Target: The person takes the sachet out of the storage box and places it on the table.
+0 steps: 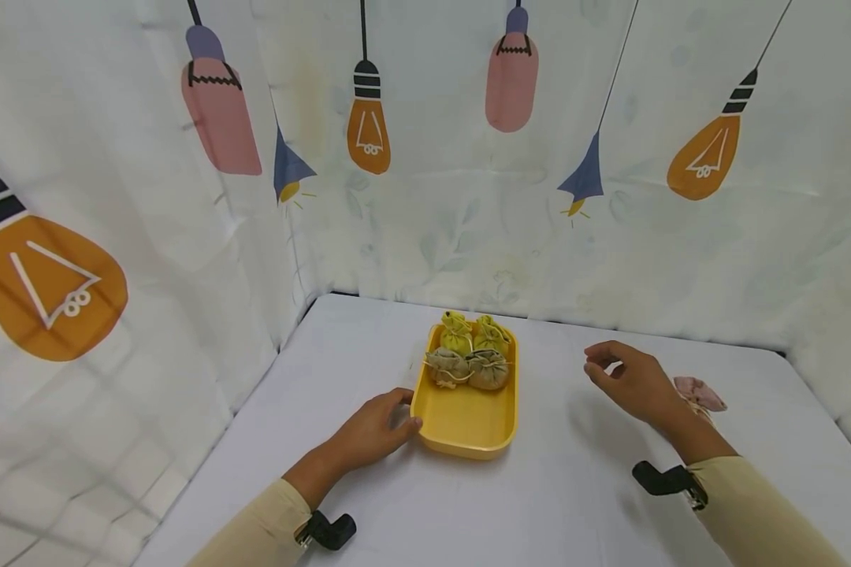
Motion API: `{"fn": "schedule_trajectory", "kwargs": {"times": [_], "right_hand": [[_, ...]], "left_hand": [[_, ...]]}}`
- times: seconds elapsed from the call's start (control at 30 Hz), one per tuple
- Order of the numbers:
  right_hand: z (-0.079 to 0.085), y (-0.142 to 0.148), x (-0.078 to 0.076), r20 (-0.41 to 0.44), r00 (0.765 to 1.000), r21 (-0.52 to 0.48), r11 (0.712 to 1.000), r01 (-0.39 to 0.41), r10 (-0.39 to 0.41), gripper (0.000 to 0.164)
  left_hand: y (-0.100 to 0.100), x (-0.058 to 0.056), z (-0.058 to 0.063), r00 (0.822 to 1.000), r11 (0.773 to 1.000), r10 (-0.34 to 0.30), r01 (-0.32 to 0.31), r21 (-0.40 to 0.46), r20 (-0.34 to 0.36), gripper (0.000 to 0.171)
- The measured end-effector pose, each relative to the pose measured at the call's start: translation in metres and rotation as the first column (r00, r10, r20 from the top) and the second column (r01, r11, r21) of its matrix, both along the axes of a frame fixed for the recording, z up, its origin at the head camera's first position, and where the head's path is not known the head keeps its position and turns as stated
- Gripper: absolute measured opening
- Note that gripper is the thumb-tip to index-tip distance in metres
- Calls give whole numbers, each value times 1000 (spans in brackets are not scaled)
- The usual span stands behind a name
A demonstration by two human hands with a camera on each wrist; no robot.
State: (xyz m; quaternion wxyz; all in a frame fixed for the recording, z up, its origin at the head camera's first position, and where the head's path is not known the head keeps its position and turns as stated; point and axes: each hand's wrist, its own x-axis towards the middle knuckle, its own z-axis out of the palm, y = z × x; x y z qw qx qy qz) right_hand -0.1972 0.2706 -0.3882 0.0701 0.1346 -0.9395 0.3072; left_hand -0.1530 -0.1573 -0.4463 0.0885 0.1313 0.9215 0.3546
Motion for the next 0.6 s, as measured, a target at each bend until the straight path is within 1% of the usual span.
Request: {"fn": "schedule_trajectory", "kwargs": {"times": [0.37, 0.6], "right_hand": [[-2, -14, -4, -26, 999, -9, 999, -34, 33, 27], [-5, -25, -8, -30, 999, 6, 999, -40, 40, 25]], "left_hand": [[-1, 0, 0, 1000, 1000, -6, 6, -9, -2, 53], [-1, 1, 0, 1000, 1000, -14, 14, -12, -6, 54]]}}
